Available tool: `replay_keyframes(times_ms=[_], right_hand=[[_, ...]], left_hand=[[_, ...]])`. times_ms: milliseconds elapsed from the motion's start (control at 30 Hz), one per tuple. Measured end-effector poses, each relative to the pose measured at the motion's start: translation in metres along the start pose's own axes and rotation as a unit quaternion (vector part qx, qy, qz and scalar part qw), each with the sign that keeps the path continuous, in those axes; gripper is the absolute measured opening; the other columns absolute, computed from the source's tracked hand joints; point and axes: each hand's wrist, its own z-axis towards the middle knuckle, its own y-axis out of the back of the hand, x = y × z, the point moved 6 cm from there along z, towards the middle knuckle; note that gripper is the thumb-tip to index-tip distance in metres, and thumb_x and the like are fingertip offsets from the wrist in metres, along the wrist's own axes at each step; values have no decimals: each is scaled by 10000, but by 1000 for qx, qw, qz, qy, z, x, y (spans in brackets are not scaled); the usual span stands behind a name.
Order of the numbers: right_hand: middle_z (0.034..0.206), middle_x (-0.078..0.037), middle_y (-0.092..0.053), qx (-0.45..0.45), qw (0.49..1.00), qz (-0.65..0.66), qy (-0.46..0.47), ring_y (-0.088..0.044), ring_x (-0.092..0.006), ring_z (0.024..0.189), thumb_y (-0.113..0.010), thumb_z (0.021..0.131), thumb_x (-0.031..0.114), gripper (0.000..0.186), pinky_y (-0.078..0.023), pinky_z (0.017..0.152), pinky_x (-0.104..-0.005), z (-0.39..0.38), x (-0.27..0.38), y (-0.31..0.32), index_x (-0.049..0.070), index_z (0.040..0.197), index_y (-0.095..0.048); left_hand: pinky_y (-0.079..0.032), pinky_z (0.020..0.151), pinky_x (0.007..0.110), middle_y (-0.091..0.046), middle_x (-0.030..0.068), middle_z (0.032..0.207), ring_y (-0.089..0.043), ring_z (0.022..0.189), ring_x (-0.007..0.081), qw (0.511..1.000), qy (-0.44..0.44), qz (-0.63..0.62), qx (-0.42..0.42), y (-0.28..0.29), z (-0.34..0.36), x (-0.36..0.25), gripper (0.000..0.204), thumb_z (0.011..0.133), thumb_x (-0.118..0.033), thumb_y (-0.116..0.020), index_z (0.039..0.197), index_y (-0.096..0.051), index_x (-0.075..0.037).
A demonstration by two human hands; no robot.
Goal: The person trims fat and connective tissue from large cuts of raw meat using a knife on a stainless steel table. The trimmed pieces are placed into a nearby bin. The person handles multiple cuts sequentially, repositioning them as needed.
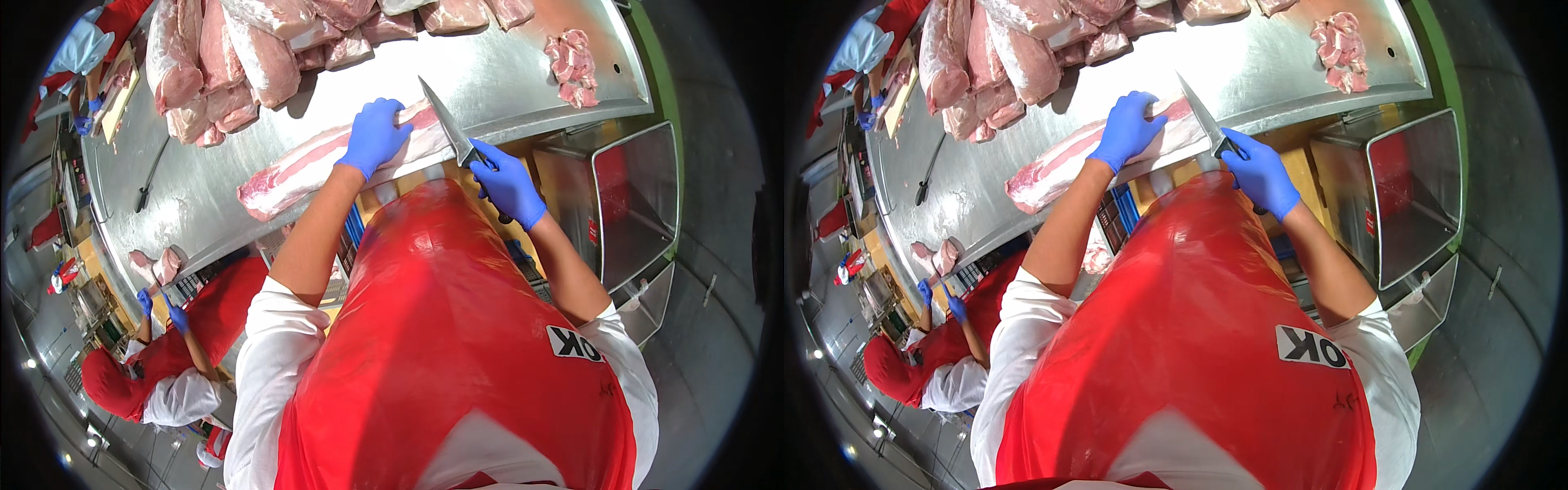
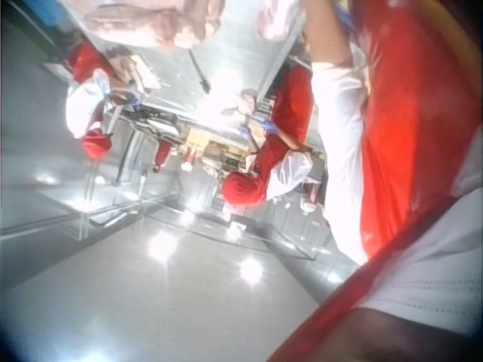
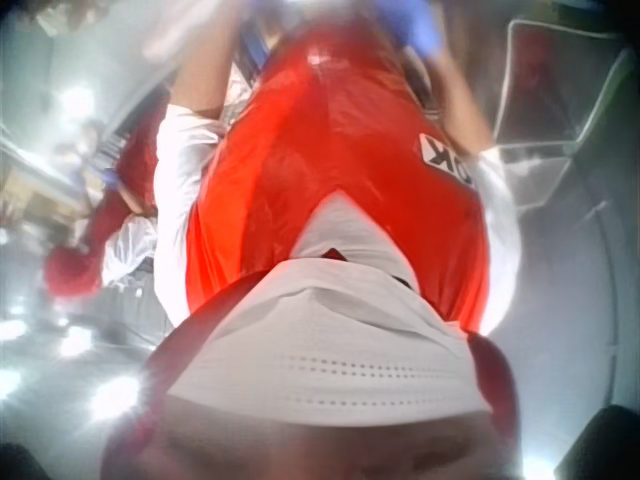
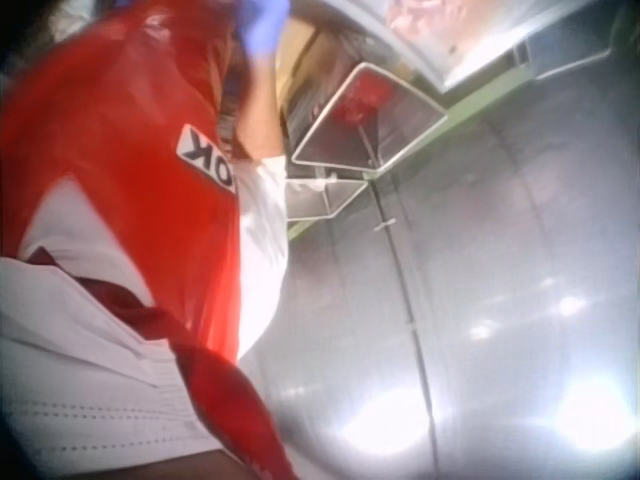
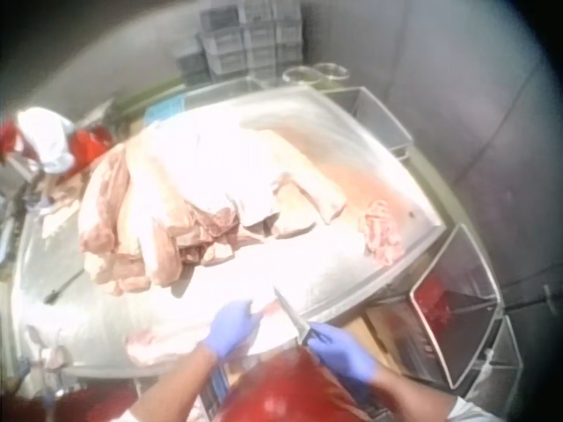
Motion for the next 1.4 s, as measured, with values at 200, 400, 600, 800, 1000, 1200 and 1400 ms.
replay_keyframes(times_ms=[200, 400, 600, 800, 1000, 1200, 1400], right_hand=[[807, -23, -626, 7, 998, -65, -2, -566, -93, 643, -636, 1016, 183, 503, -527, 607, -279, 5, 3, 6, 76, 1505, -595], [832, -8, -635, -19, 1000, 19, -8, -556, -65, 662, -637, 1026, 171, 483, -516, 597, -253, -8, 16, 16, 46, 1491, -600], [860, -5, -637, 31, 998, -56, -29, -547, -58, 664, -659, 1018, 164, 489, -514, 582, -262, -7, 5, 14, 73, 1495, -602], [824, -11, -629, -19, 999, -48, 5, -550, -72, 617, -645, 1034, 138, 467, -501, 565, -275, -3, -15, 16, 98, 1497, -604], [855, -28, -616, -1, 998, -58, -1, -597, -88, 632, -621, 1035, 129, 484, -508, 579, -255, -6, -4, 14, 135, 1518, -592], [1075, -167, -736, 14, 939, -260, 227, -718, -301, 907, -657, 1007, 167, 463, -567, 820, -406, 14, 18, -13, 163, 1468, -624], [1025, -191, -688, 111, 875, -360, 304, -668, -364, 968, -628, 984, 164, 453, -549, 875, -470, 10, 58, -111, 166, 1437, -643]], left_hand=[[-532, 910, 497, -675, 184, 1051, -633, 1017, 388, 999, 3, 4, -48, 4, -12, -9, 365, 836, -247, -825, 1128, -730, -50], [-531, 897, 488, -674, 182, 1035, -630, 1009, 384, 998, -3, 12, -56, 8, -14, -12, 344, 841, -239, -822, 1112, -730, -47], [-521, 884, 491, -649, 176, 1013, -617, 997, 379, 996, -18, 47, -79, 10, -25, -21, 292, 863, -207, -792, 1088, -702, -44], [-483, 1012, 482, -660, 186, 1236, -599, 1160, 401, 987, -60, 29, -149, 13, -62, -12, 352, 922, -184, -705, 1237, -667, -32], [-455, 1073, 492, -684, 162, 1312, -628, 1184, 367, 977, 70, 153, -134, 62, -143, 72, 345, 948, -207, -684, 1250, -699, -41], [-532, 969, 458, -752, 153, 1146, -681, 1056, 363, 925, 203, 233, -221, 138, -221, 163, 215, 906, -189, -745, 1063, -789, -49], [-541, 950, 432, -749, 152, 1159, -682, 1058, 350, 918, 216, 176, -282, 149, -245, 185, 195, 929, -150, -730, 1080, -783, -39]])
